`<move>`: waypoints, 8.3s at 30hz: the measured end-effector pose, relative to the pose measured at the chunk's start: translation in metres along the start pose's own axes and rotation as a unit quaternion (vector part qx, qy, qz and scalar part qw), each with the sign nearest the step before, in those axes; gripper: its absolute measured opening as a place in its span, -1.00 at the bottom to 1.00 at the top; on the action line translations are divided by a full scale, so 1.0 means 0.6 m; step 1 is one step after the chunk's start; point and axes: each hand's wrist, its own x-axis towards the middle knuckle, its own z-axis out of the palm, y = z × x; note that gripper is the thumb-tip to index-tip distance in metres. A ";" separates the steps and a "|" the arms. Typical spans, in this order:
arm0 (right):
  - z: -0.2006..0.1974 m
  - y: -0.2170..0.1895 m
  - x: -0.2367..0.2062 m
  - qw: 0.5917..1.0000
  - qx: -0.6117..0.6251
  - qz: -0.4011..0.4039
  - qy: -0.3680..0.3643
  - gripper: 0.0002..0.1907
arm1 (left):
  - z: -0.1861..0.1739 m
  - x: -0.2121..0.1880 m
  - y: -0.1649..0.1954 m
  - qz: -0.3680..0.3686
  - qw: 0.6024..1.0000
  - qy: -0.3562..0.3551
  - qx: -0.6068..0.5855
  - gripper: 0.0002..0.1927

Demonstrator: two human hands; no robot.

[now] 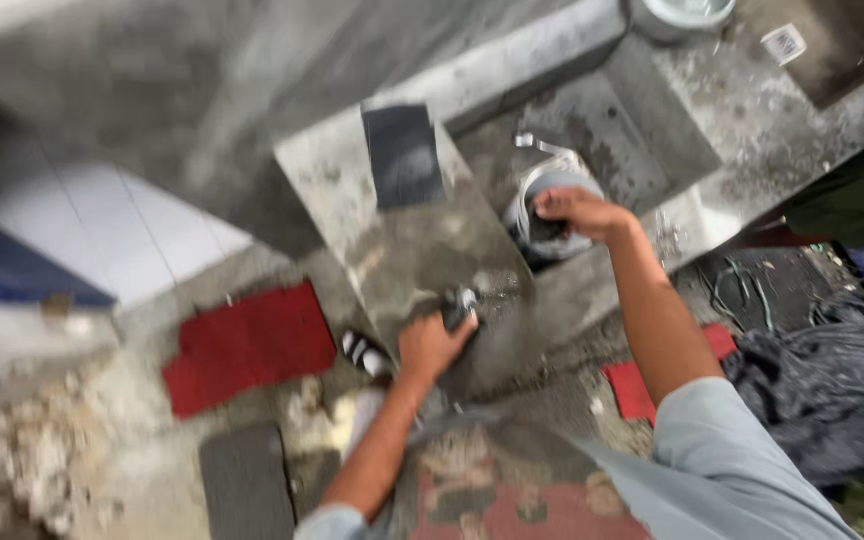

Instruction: The person scrubs a small metal part with a black sponge, repeatedly dipping the sponge into a bucket of water and wiping the part on a concrete ledge. The person turns the part over to clean multiple sides and continues scrubbing until the end of the clip.

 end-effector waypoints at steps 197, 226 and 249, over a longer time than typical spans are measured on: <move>-0.033 0.084 0.037 0.949 -0.055 -0.004 0.309 -0.73 | 0.002 0.026 0.083 -0.124 0.991 -0.010 -0.041 -0.24; -0.109 0.104 0.121 0.977 0.164 0.126 -0.045 -0.88 | 0.020 0.042 0.066 -0.112 0.993 0.002 -0.034 -0.21; 0.299 -0.052 -0.107 0.951 -0.277 -0.107 -0.090 -0.73 | 0.048 0.042 0.015 -0.044 0.981 0.003 -0.190 -0.25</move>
